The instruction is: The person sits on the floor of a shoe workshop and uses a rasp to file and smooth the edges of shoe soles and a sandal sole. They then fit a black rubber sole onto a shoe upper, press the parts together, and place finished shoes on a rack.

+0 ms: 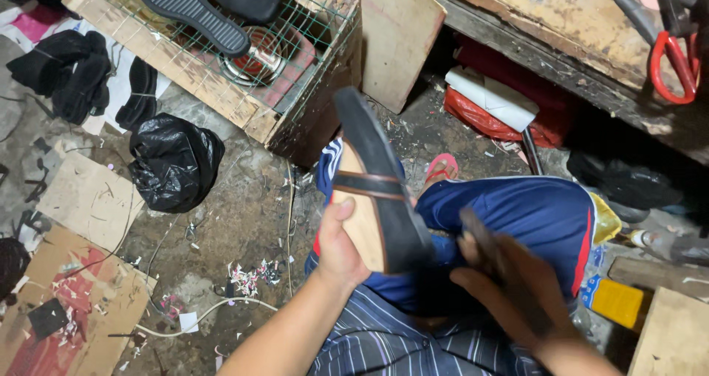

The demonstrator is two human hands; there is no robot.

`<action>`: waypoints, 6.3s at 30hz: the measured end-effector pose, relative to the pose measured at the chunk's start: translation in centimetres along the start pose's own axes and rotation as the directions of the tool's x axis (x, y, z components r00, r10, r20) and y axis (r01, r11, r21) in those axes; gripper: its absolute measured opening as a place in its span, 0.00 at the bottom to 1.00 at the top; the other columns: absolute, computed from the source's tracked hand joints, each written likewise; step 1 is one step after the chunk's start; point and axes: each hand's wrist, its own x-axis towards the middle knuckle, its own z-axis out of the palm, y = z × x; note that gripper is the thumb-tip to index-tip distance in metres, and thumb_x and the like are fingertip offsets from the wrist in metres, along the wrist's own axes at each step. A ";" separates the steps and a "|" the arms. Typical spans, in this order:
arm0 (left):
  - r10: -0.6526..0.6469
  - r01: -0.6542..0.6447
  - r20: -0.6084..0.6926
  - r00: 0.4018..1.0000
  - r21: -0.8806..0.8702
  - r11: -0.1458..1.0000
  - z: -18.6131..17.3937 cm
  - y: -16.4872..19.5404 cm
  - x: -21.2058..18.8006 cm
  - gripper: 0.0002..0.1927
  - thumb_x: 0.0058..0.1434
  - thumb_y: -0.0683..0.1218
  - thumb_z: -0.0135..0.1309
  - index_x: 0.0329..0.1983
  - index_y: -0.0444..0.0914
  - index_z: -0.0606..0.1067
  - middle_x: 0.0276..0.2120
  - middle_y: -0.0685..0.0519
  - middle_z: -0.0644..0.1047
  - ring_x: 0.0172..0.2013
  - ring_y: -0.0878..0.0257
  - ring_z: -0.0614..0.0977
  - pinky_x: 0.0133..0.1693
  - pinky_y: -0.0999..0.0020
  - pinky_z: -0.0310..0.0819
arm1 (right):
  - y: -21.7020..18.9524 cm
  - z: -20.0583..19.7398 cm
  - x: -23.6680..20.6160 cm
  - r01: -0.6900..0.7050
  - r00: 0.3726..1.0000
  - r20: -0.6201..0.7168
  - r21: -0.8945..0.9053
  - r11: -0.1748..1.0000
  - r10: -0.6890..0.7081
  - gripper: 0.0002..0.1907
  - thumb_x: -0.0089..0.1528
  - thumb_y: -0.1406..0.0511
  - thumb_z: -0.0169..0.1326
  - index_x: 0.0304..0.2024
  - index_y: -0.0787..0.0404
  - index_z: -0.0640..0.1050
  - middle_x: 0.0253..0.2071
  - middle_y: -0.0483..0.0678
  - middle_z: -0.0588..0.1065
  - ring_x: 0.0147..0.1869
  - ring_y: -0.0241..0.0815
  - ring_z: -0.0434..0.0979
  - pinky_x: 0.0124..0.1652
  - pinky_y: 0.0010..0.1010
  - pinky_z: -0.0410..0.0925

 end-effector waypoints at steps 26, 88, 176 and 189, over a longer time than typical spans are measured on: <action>0.391 -0.023 -0.365 0.845 0.706 0.708 -2.4 6.3 8.0 0.26 0.53 0.40 0.59 0.53 0.35 0.65 0.34 0.52 0.74 0.31 0.64 0.78 0.33 0.68 0.76 | -0.9 3.0 2.7 0.390 0.892 0.283 -0.090 0.916 -0.352 0.10 0.56 0.63 0.60 0.37 0.61 0.77 0.31 0.53 0.74 0.34 0.55 0.77 0.34 0.40 0.69; 0.094 -0.075 -0.013 0.995 0.512 0.856 2.7 3.3 4.6 0.22 0.75 0.58 0.37 0.36 0.37 0.67 0.27 0.45 0.75 0.31 0.58 0.78 0.37 0.63 0.75 | -1.9 0.5 1.9 0.214 0.976 -0.024 -0.062 0.975 -0.216 0.11 0.53 0.60 0.63 0.30 0.61 0.78 0.17 0.48 0.73 0.20 0.47 0.74 0.23 0.35 0.65; -0.134 -0.337 0.574 0.808 0.263 -0.904 5.8 -1.2 6.0 0.21 0.57 0.45 0.49 0.53 0.34 0.70 0.35 0.50 0.72 0.37 0.56 0.75 0.40 0.59 0.66 | 6.0 -2.4 -2.7 -0.305 0.952 -0.127 -0.345 0.888 0.278 0.23 0.62 0.50 0.52 0.47 0.62 0.74 0.33 0.59 0.80 0.41 0.57 0.81 0.43 0.42 0.70; 0.083 -0.281 0.290 0.953 0.954 -0.105 8.0 4.5 4.0 0.47 0.37 0.46 0.75 0.62 0.35 0.68 0.52 0.45 0.76 0.52 0.48 0.76 0.53 0.54 0.68 | 3.3 -11.7 9.5 -0.120 0.868 -0.485 -0.410 0.904 -0.105 0.33 0.59 0.59 0.59 0.66 0.60 0.71 0.50 0.61 0.74 0.47 0.61 0.76 0.49 0.44 0.69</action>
